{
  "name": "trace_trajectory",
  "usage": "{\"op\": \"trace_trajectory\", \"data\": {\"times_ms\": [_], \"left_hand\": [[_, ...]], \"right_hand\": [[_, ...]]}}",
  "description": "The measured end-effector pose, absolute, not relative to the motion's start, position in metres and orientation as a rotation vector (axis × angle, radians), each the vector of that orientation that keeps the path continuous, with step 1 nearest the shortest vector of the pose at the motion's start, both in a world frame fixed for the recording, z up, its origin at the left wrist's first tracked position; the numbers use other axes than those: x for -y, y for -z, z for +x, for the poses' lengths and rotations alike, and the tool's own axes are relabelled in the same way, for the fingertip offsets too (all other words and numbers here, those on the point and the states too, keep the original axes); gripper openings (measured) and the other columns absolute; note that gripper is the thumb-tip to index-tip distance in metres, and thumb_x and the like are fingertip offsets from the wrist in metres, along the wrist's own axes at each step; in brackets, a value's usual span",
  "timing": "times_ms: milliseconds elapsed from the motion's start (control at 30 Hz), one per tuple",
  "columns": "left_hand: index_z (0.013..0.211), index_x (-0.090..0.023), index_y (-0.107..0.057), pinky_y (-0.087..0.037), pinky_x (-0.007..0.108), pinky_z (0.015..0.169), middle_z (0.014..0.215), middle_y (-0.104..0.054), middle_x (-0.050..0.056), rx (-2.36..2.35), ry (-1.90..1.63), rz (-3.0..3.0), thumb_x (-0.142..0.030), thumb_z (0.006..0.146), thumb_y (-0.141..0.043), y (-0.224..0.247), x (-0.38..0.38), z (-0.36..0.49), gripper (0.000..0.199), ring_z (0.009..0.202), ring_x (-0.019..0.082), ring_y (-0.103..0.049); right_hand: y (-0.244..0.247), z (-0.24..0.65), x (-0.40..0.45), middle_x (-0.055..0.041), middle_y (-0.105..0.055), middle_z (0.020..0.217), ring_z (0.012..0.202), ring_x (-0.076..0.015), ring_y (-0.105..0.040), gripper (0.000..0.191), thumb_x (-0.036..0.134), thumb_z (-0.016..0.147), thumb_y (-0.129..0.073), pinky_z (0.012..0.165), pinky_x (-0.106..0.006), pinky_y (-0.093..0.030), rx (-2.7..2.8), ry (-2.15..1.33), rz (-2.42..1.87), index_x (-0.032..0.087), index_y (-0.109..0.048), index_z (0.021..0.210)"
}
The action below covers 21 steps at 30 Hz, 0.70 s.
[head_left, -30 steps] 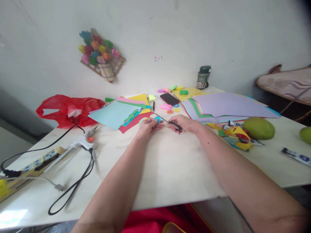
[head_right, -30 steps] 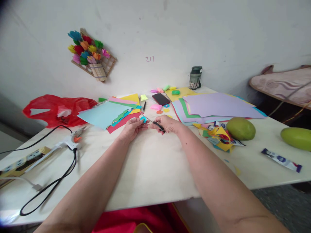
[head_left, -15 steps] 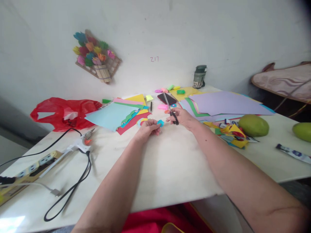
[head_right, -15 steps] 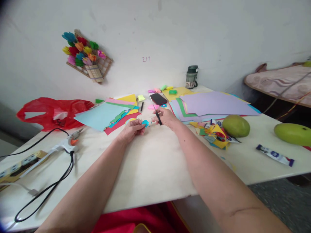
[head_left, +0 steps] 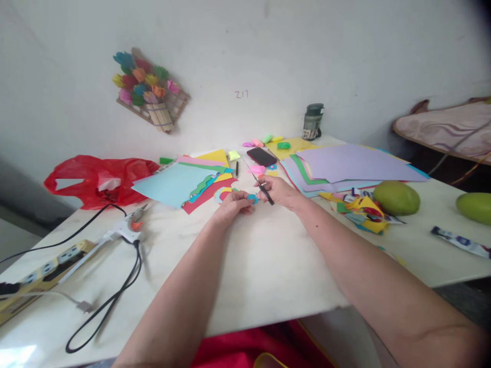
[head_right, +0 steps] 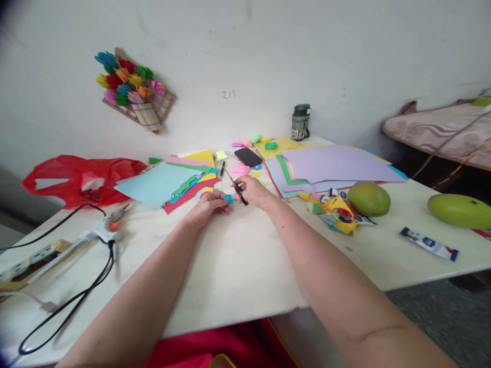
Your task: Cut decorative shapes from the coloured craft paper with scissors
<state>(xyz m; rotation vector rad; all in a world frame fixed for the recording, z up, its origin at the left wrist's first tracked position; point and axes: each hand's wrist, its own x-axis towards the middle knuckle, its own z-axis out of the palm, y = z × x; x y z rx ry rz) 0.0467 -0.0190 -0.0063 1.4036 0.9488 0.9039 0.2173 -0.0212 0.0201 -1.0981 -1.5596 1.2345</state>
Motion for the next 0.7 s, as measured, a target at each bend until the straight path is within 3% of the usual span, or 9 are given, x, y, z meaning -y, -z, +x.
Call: {"op": "trace_trajectory", "data": {"times_ms": [300, 567, 700], "left_hand": [[0.067, -0.015, -0.055, -0.047, 0.023, 0.055, 0.059, -0.056, 0.0, -0.915, -1.091, 1.248, -0.031, 0.056, -0.073, 0.01, 0.017, 0.051, 0.027, 0.056, 0.01, -0.055], [0.067, -0.014, -0.055, -0.047, 0.023, 0.058, 0.066, -0.064, 0.002, -0.857, -1.189, 1.192, -0.034, 0.058, -0.074, 0.01, 0.018, 0.047, 0.029, 0.058, 0.011, -0.06], [0.071, -0.013, -0.056, -0.049, 0.026, 0.063, 0.071, -0.067, 0.005, -0.854, -1.233, 1.142, -0.035, 0.06, -0.074, 0.01, 0.02, 0.046, 0.03, 0.062, 0.014, -0.063]], "right_hand": [[-0.02, 0.209, 0.022, 0.0065, -0.053, 0.051, 0.048, -0.0083, -0.052, 0.03, 0.001, 0.056, -0.059, 0.05, -0.021, -0.046, 1.424, -1.256, -1.073, 0.017, -0.052, 0.08], [-0.017, 0.214, 0.022, 0.0045, -0.057, 0.052, 0.041, -0.0082, -0.053, 0.028, 0.006, 0.059, -0.063, 0.043, -0.019, -0.042, 1.488, -1.286, -1.101, 0.016, -0.053, 0.083], [-0.013, 0.224, 0.018, 0.0013, -0.059, 0.055, 0.042, -0.009, -0.054, 0.024, 0.017, 0.066, -0.065, 0.039, -0.018, -0.038, 1.612, -1.335, -1.135, 0.015, -0.054, 0.086]]}}
